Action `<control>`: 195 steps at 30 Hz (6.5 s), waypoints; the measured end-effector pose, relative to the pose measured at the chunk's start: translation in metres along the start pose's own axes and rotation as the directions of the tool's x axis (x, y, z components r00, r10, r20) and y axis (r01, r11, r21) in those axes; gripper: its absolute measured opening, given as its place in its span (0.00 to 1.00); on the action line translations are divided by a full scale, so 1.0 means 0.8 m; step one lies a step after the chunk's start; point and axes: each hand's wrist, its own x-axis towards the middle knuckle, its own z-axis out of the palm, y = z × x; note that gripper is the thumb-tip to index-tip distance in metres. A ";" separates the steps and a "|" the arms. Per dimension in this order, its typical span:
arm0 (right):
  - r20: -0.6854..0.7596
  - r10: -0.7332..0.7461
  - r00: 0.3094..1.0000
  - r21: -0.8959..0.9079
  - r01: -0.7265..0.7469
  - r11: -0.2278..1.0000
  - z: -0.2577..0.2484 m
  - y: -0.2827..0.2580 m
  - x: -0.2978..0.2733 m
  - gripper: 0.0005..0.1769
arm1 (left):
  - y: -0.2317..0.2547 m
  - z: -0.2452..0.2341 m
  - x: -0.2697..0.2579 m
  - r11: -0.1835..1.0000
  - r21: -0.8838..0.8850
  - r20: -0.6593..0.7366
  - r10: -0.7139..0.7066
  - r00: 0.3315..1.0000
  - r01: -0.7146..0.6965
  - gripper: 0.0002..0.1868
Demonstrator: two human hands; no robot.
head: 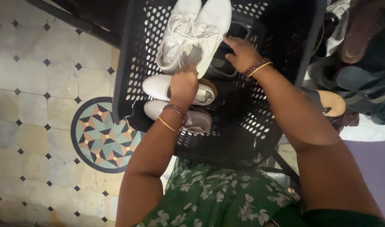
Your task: The person sits on the floor and organizes multiple pairs of shoes into a black plastic basket. They pick up each pair, briefly inspect them, and place them inside the basket one by one.
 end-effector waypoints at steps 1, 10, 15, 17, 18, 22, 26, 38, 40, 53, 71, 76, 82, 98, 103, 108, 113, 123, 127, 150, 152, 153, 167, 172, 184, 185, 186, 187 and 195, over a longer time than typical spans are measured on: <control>0.015 -0.011 1.000 -0.020 0.011 1.000 -0.001 -0.007 -0.001 0.36 | 0.000 -0.001 0.000 1.000 -0.008 -0.029 0.015 0.999 -0.015 0.11; 0.000 -0.004 1.000 -0.095 0.004 0.995 -0.006 -0.042 -0.003 0.38 | 0.006 -0.005 0.012 0.998 -0.038 -0.058 -0.053 0.997 0.050 0.09; 0.014 -0.030 0.999 -0.124 0.032 0.992 -0.006 -0.046 -0.008 0.41 | 0.006 -0.003 0.012 0.999 -0.032 -0.066 -0.032 0.997 0.030 0.12; 0.005 -0.060 0.998 -0.192 0.060 0.979 -0.006 -0.047 -0.009 0.41 | 0.006 -0.006 0.009 0.999 -0.046 -0.050 -0.021 0.999 0.019 0.12; 0.016 -0.048 0.999 -0.198 0.051 0.979 -0.006 -0.049 -0.010 0.42 | 0.006 -0.008 0.007 0.998 -0.060 -0.055 -0.014 0.998 0.010 0.12; 0.055 -0.006 0.998 -0.249 0.020 0.968 -0.009 -0.055 -0.010 0.44 | 0.008 -0.011 0.005 0.997 -0.073 -0.073 0.009 0.997 -0.014 0.11; 0.087 0.027 0.996 -0.239 -0.005 0.971 -0.014 -0.059 -0.012 0.44 | 0.010 -0.015 0.006 0.994 -0.107 -0.068 0.005 0.998 -0.012 0.10; 0.044 -0.047 0.998 -0.267 0.057 0.962 -0.008 -0.041 -0.010 0.43 | 0.007 -0.007 0.002 0.994 -0.111 -0.085 -0.015 0.996 0.005 0.11; 0.029 -0.075 0.997 -0.234 0.080 0.969 -0.011 -0.045 -0.010 0.42 | 0.008 -0.006 0.003 0.994 -0.111 -0.121 -0.005 0.993 -0.009 0.13; 0.128 0.005 0.992 -0.262 0.029 0.965 -0.020 -0.063 -0.011 0.46 | 0.006 -0.001 0.001 0.993 -0.117 -0.093 -0.032 0.995 0.021 0.08; 0.065 -0.025 0.998 -0.234 0.040 0.971 -0.021 -0.053 -0.013 0.42 | 0.004 0.004 0.002 0.998 -0.013 -0.035 -0.065 0.997 0.065 0.10; -0.090 -0.113 0.990 -0.214 0.091 0.973 -0.019 -0.035 -0.008 0.39 | 0.016 -0.026 0.001 0.999 -0.009 -0.159 -0.040 0.987 0.039 0.27; -0.136 -0.141 0.981 -0.263 0.101 0.959 -0.019 -0.020 -0.010 0.31 | 0.017 -0.124 0.000 0.973 -0.217 -0.336 -0.151 0.930 0.079 0.18; -0.332 -0.315 0.889 -0.096 0.301 0.949 -0.094 -0.133 -0.083 0.18 | 0.170 -0.148 -0.140 0.966 -0.229 0.113 -0.096 0.989 0.120 0.48; -0.074 -0.228 0.971 -0.417 0.177 0.891 -0.081 -0.190 -0.189 0.30 | 0.190 -0.130 -0.135 0.974 -0.227 0.063 0.023 0.998 -0.008 0.42; -0.119 -0.031 0.992 -0.409 -0.020 0.912 -0.067 -0.185 -0.247 0.32 | 0.216 -0.116 -0.133 0.977 -0.199 0.046 0.088 0.995 -0.077 0.37; -0.096 -0.047 0.994 -0.356 0.009 0.935 -0.064 -0.179 -0.251 0.33 | 0.192 -0.117 -0.132 0.995 -0.094 0.064 0.041 0.997 -0.035 0.33; 0.030 -0.107 0.994 -0.359 0.111 0.927 -0.034 -0.197 -0.201 0.32 | 0.010 -0.134 -0.087 0.962 0.219 0.204 0.120 0.972 -0.165 0.26; 0.120 -0.072 0.990 -0.328 0.108 0.938 -0.013 -0.197 -0.182 0.33 | -0.006 -0.121 -0.086 0.957 0.204 0.182 0.168 0.969 -0.204 0.21; -0.038 -0.208 0.977 -0.205 0.196 0.959 -0.014 -0.175 -0.134 0.10 | -0.064 -0.181 -0.043 0.972 -0.169 0.222 0.197 0.955 -0.161 0.44; -0.052 -0.162 0.985 -0.183 0.150 0.972 -0.037 -0.182 -0.135 0.09 | -0.050 -0.196 -0.039 0.959 -0.172 0.165 0.252 0.954 -0.224 0.44; -0.059 -0.139 0.989 -0.172 0.127 0.977 -0.048 -0.185 -0.135 0.09 | -0.045 -0.202 -0.036 0.951 -0.173 0.137 0.280 0.950 -0.255 0.43; -0.378 0.027 0.926 0.114 0.017 0.993 -0.055 -0.141 -0.107 0.48 | -0.090 -0.034 0.115 0.952 -0.063 -0.180 -0.306 0.935 0.299 0.51; -0.365 0.079 0.928 0.166 -0.019 0.986 -0.059 -0.135 -0.106 0.44 | -0.091 -0.012 0.135 0.909 -0.052 -0.145 -0.417 0.897 0.414 0.52; -0.361 -0.069 0.930 0.104 0.114 0.988 -0.062 -0.150 -0.097 0.29 | -0.074 -0.016 0.149 0.860 0.012 -0.128 -0.505 0.854 0.511 0.45; -0.361 -0.083 0.929 0.103 0.128 0.987 -0.061 -0.150 -0.098 0.28 | -0.075 -0.016 0.151 0.856 0.022 -0.118 -0.510 0.852 0.516 0.45; -0.362 -0.097 0.927 0.102 0.142 0.985 -0.060 -0.149 -0.099 0.27 | -0.075 -0.016 0.152 0.853 0.033 -0.110 -0.515 0.850 0.521 0.45; -0.353 -0.105 0.930 0.080 0.142 0.987 -0.059 -0.147 -0.099 0.26 | -0.076 -0.015 0.152 0.857 0.044 -0.106 -0.507 0.855 0.514 0.46; -0.311 -0.138 0.940 -0.018 0.139 0.990 -0.058 -0.142 -0.099 0.19 | -0.073 -0.074 0.100 0.958 -0.067 -0.228 -0.286 0.931 0.278 0.47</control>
